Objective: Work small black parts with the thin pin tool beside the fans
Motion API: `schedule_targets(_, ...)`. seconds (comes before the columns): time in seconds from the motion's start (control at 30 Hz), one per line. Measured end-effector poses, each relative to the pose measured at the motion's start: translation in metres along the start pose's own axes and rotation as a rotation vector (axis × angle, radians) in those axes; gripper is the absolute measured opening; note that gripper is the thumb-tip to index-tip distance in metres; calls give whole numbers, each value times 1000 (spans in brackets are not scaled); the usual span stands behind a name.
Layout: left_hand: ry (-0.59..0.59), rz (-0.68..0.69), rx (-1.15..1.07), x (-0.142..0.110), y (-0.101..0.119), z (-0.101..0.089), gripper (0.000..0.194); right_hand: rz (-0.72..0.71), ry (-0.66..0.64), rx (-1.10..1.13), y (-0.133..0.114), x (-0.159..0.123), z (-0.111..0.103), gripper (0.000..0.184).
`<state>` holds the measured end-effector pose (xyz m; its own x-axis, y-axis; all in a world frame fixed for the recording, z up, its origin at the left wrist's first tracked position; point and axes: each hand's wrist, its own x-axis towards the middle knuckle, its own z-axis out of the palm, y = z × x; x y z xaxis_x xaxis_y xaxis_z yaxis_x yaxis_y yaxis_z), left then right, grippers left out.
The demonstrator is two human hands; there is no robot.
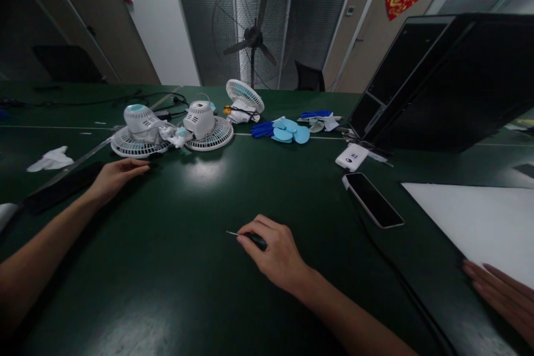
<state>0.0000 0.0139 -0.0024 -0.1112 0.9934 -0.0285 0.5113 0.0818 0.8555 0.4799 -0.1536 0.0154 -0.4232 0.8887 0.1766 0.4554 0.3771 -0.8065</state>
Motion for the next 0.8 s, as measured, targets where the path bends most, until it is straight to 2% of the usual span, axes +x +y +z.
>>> schedule_targets(0.13,268,-16,38,6,-18,-18,51,-15,10,-33,0,0,0,15)
schedule_targets(0.23,403,62,187,-1,-6,-17,48,-17,15,-63,1,1,0,15)
schedule_targets(0.3,404,141,243,-9,11,-7,47,-14,15,-64,1,0,1,16)
schedule_targets(0.33,360,172,236,-14,20,2,48,-13,8,-59,2,0,1,16)
schedule_targets(0.4,183,213,183,-28,39,26,49,-14,1,-54,3,0,1,16)
schedule_targets(0.47,-72,253,133,-48,57,60,44,-15,-3,-53,3,1,1,15)
schedule_targets(0.53,-326,353,127,-73,72,97,34,-14,-3,-63,2,1,1,14)
schedule_targets(0.6,-501,431,115,-100,84,129,28,-19,-4,-83,1,2,1,13)
schedule_targets(0.7,-623,508,79,-131,97,157,25,-33,-20,-109,-1,2,2,12)
schedule_targets(0.8,-661,577,104,-143,103,162,28,-41,-46,-119,-2,2,3,13)
